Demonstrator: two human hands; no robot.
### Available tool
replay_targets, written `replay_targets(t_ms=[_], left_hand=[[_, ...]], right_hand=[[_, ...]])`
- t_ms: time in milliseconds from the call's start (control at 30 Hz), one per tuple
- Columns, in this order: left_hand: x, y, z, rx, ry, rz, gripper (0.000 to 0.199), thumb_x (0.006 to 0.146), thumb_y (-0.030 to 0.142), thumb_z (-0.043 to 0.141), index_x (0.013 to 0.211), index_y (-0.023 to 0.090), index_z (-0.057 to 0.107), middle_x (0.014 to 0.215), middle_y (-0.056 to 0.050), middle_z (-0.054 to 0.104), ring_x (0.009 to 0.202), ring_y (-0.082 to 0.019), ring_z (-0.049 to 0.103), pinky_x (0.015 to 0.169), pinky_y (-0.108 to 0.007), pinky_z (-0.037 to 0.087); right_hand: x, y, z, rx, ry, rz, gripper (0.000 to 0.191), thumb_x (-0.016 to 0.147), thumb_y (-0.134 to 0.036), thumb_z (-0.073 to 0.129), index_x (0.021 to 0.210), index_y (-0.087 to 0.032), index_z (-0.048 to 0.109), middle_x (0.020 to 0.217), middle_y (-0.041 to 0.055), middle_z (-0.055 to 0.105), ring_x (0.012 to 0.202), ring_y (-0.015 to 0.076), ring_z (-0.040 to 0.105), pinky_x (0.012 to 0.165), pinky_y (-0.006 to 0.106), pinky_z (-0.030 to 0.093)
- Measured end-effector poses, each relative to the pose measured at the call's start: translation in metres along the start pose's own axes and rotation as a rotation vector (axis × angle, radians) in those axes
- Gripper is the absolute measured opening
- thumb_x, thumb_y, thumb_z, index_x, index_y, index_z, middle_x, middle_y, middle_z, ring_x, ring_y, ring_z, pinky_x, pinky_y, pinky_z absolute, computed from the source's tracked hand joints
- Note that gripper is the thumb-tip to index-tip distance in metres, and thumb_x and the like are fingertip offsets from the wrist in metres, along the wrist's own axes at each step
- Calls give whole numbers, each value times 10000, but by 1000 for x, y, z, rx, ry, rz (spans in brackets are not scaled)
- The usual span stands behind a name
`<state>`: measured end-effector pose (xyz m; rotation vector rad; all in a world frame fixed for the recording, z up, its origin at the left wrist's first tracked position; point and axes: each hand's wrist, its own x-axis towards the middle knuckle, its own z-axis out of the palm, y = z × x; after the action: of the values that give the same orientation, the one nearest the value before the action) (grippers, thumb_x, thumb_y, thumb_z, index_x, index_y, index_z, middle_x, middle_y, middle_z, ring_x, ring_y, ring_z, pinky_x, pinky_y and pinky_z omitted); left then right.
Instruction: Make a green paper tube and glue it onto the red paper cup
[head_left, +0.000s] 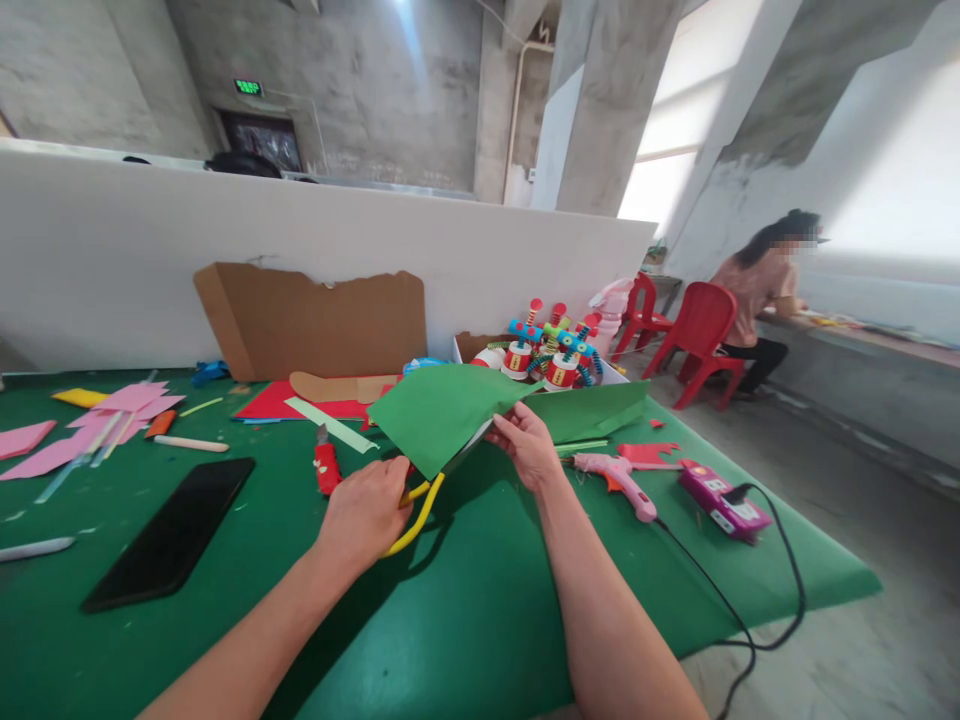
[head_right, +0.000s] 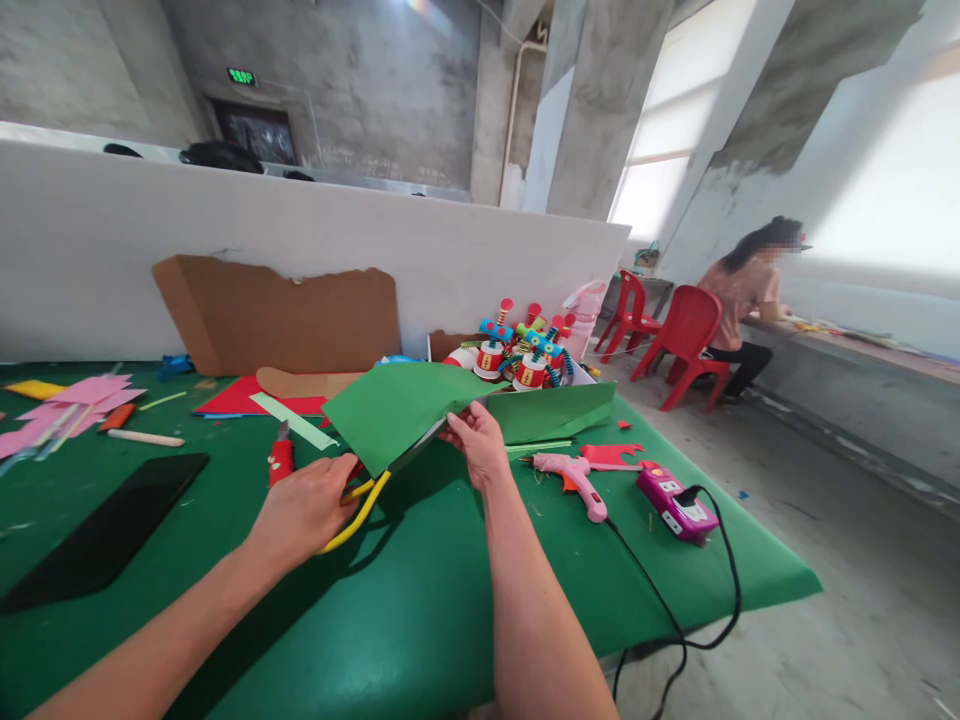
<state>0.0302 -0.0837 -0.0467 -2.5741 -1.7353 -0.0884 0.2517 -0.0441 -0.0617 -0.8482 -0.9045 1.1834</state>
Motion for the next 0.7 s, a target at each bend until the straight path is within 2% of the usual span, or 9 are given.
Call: replay_targets(t_ms=[200, 400, 567, 700], left_hand=[[2, 1, -1, -71, -39, 4, 146, 845, 281, 486, 900, 176, 571, 873, -107, 656, 854, -279, 633, 705, -348, 439], [8, -2, -1, -124, 57, -38, 219, 845, 387, 493, 752, 206, 572, 787, -73, 649, 882, -268, 577, 698, -346, 389], [10, -5, 4, -151, 79, -55, 177, 815, 371, 538, 793, 202, 584, 858, -67, 667, 908, -257, 572, 720, -339, 391], [10, -6, 6, -302, 62, -67, 260, 784, 412, 573, 946, 210, 592, 941, -54, 676, 901, -236, 594, 764, -334, 419]], right_hand=[[-1, 1, 3, -22, -19, -24, 324, 585, -335, 826, 810, -213, 628, 761, -39, 668, 697, 112, 623, 665, 246, 552], [-1, 5, 4, -43, -20, -35, 313, 596, -322, 805, 832, -213, 631, 780, -34, 685, 720, 130, 640, 693, 276, 563], [0, 10, 4, -40, 20, 7, 305, 583, -309, 800, 803, -209, 613, 745, -38, 688, 690, 129, 647, 698, 290, 563], [2, 13, 3, -18, 30, -13, 308, 587, -296, 799, 817, -218, 610, 756, -39, 687, 712, 141, 653, 741, 328, 566]])
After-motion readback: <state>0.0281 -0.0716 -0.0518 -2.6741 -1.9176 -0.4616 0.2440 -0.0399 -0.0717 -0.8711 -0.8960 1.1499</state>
